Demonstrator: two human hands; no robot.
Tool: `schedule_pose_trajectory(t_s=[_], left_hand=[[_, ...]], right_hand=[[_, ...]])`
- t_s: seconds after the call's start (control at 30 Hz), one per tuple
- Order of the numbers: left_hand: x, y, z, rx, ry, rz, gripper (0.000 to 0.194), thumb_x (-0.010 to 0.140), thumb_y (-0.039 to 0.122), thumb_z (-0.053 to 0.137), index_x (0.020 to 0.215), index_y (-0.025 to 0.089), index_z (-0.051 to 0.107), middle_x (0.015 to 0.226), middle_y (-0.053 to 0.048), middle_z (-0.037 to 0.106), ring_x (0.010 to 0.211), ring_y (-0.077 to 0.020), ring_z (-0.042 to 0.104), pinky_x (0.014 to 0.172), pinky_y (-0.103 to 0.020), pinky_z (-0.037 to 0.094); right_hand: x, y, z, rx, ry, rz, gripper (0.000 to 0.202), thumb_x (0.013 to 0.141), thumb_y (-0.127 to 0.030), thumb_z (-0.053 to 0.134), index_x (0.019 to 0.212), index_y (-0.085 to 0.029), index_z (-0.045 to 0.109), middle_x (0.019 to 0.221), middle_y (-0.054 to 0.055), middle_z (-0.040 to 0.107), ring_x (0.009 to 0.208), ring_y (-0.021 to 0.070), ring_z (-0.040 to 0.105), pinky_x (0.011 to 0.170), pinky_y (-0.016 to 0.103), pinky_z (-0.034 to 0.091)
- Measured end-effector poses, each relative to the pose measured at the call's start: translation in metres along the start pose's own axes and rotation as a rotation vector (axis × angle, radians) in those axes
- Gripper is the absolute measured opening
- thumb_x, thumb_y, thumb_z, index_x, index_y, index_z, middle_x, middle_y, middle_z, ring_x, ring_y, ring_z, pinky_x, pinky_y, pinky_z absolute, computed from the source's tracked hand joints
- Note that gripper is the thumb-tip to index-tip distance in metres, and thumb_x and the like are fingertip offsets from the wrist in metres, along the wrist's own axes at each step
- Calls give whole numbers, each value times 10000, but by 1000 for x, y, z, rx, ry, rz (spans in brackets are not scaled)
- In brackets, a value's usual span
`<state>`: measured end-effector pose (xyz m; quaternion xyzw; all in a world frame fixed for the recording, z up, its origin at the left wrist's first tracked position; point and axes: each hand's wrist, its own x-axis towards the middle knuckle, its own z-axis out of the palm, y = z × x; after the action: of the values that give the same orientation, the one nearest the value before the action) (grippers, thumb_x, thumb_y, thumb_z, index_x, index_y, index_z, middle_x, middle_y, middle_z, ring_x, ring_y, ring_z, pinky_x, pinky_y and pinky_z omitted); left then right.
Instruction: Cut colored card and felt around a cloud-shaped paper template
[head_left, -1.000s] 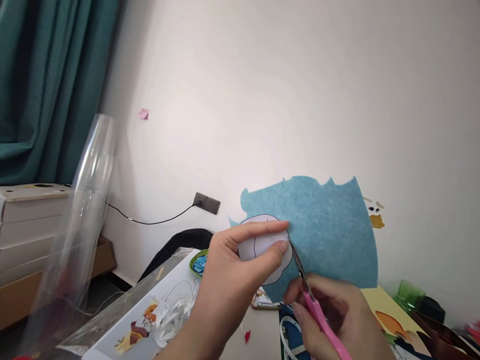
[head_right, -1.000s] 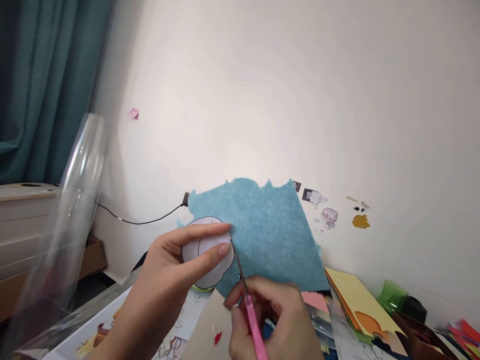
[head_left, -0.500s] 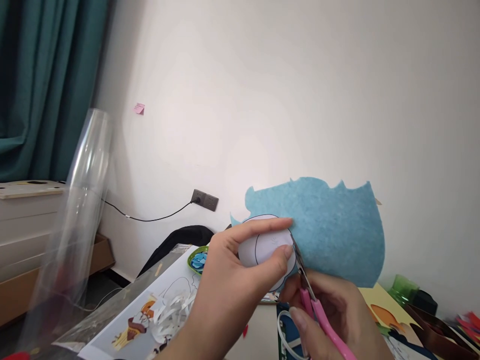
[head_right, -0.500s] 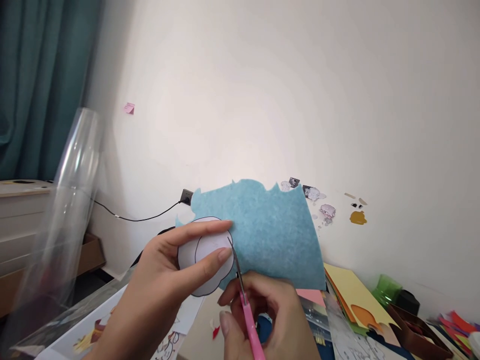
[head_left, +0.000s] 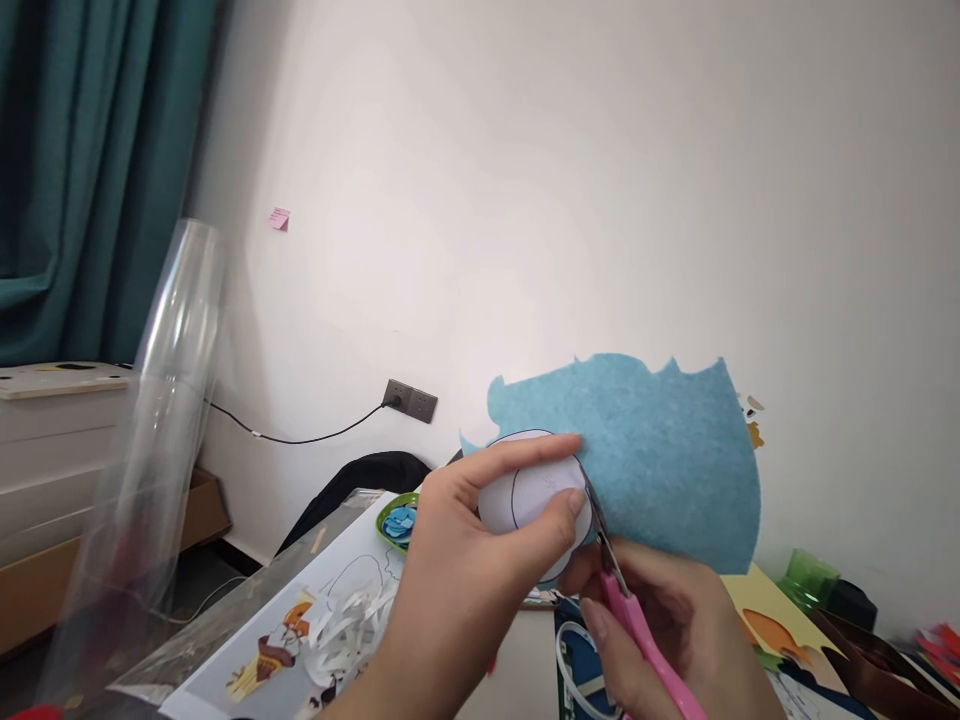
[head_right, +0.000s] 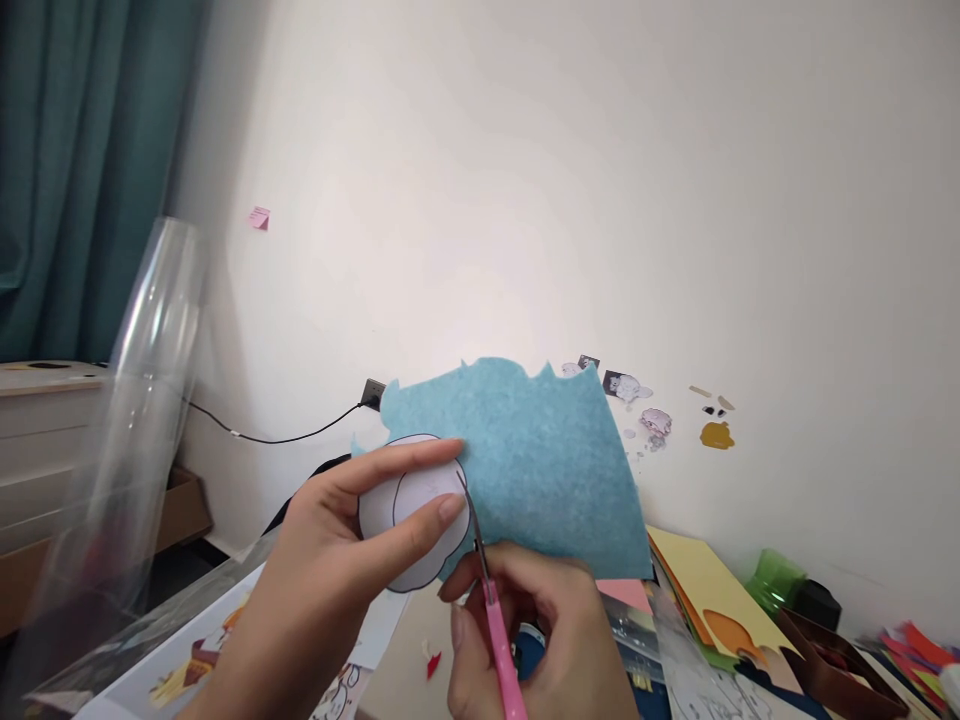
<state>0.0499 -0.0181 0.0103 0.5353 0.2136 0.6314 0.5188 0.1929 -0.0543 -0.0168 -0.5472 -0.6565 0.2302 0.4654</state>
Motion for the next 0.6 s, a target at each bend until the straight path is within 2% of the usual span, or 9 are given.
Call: schedule_pose_trajectory(t_s=[0.1, 0.3, 0.47, 0.6], left_hand=[[0, 1, -1, -11, -4, -29, 133, 729, 203, 719, 818, 292, 763, 688, 27, 695, 485, -72, 562, 449, -136, 443], [0, 5, 0, 14, 47, -21, 154, 678, 167, 736, 761, 290, 778, 798, 17, 717, 591, -92, 605, 480, -126, 447], [2, 7, 1, 48, 33, -21, 158, 678, 172, 729, 759, 299, 778, 909, 17, 717, 614, -91, 606, 496, -131, 447], [2, 6, -2, 65, -2, -40, 158, 691, 190, 729, 797, 297, 775, 868, 14, 714, 591, -88, 590, 502, -138, 450]], right_hand=[[1, 4, -3, -58, -7, -3, 87, 743, -244, 600, 769, -191, 663, 719, 41, 631, 605, 190, 605, 568, 263, 518], [1, -2, -6, -80, -34, 16, 105, 759, -266, 577, 755, -201, 659, 690, 25, 621, 595, 184, 592, 543, 252, 497], [-1, -10, -7, -137, 53, -20, 85, 705, -233, 631, 688, -180, 695, 622, 31, 622, 561, 195, 583, 497, 252, 492], [-2, -11, -8, -159, 85, -2, 75, 685, -224, 653, 684, -183, 716, 602, 34, 618, 557, 204, 586, 487, 258, 504]])
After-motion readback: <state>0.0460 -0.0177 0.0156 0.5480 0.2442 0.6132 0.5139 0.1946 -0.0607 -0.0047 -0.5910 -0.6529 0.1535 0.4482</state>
